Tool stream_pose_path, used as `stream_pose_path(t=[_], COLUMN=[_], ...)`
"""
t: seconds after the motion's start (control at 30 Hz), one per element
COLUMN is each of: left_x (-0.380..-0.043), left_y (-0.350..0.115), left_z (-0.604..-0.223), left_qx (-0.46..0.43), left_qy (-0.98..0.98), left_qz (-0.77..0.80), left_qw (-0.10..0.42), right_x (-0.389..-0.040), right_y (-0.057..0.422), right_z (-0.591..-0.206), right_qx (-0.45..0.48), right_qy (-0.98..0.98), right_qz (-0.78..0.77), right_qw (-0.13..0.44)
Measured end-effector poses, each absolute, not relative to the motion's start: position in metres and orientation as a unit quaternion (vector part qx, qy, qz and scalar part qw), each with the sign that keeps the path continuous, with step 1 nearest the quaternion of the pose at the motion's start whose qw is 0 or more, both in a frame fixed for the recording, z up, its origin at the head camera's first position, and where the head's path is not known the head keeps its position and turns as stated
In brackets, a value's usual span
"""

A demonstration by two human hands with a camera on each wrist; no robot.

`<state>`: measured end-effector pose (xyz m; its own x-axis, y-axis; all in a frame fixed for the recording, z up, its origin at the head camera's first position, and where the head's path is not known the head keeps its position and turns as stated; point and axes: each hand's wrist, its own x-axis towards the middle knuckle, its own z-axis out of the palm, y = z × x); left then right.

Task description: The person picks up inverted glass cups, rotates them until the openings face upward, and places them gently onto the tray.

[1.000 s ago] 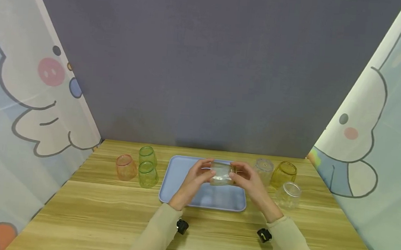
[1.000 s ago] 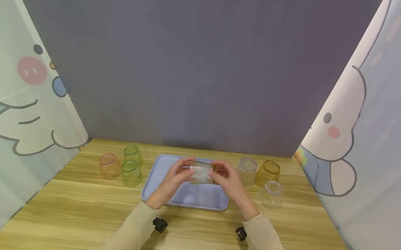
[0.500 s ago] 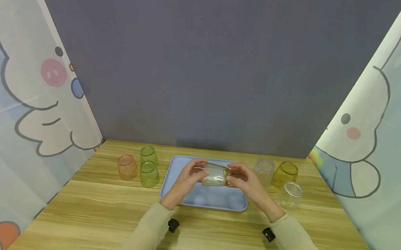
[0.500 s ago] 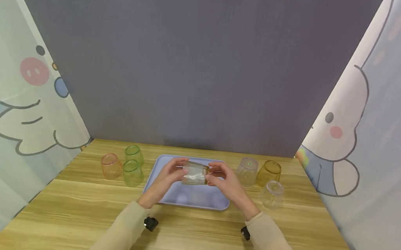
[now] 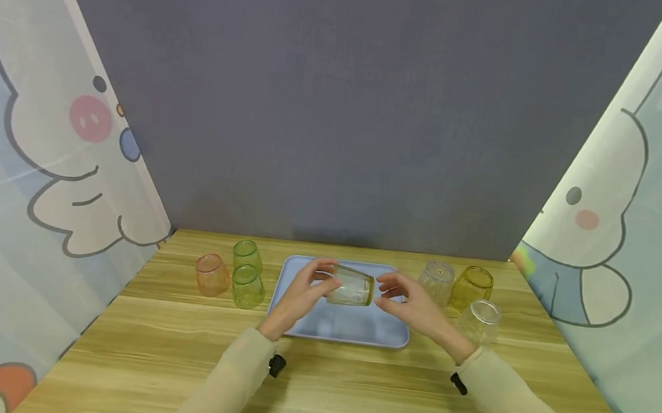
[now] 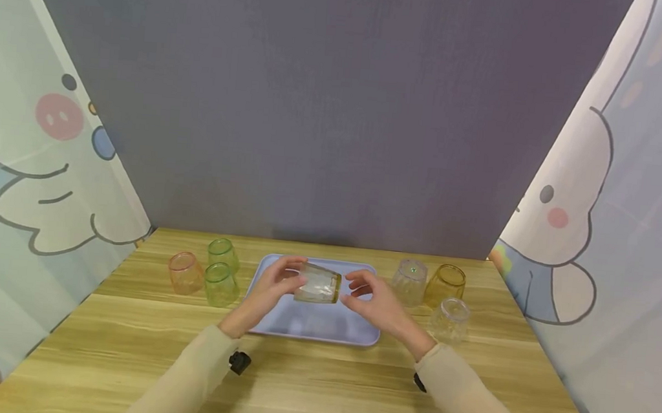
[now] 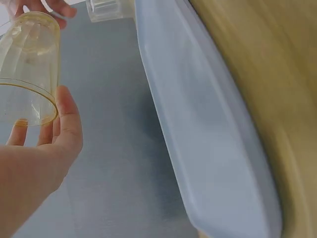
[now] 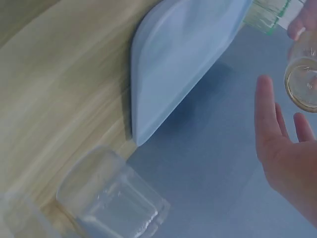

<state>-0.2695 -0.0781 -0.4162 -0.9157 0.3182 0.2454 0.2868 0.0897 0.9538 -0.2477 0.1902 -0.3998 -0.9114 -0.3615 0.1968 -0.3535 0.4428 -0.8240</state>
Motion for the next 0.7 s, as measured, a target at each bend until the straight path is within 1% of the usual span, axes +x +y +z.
stream_pose_path(t=[0.37,0.6,0.7], left_x=[-0.271,-0.273,-0.273], left_y=[-0.087,-0.092,-0.094], left_z=[-0.402,-0.398,-0.395], left_qx=[0.193,0.188,0.187], left_qy=[0.78,0.798,0.808], left_qz=[0.595,0.572,0.558], left_qw=[-0.003,-0.021,-0.024], right_x=[-0.25,-0.253,-0.255], right_y=[0.201,0.206,0.21], right_z=[-0.39,-0.38,-0.377], right_qx=[-0.216,-0.216,-0.214], right_qy=[0.899,0.924,0.931], right_qz=[-0.381,-0.313,-0.294], right_qw=[-0.011,-0.038,-0.036])
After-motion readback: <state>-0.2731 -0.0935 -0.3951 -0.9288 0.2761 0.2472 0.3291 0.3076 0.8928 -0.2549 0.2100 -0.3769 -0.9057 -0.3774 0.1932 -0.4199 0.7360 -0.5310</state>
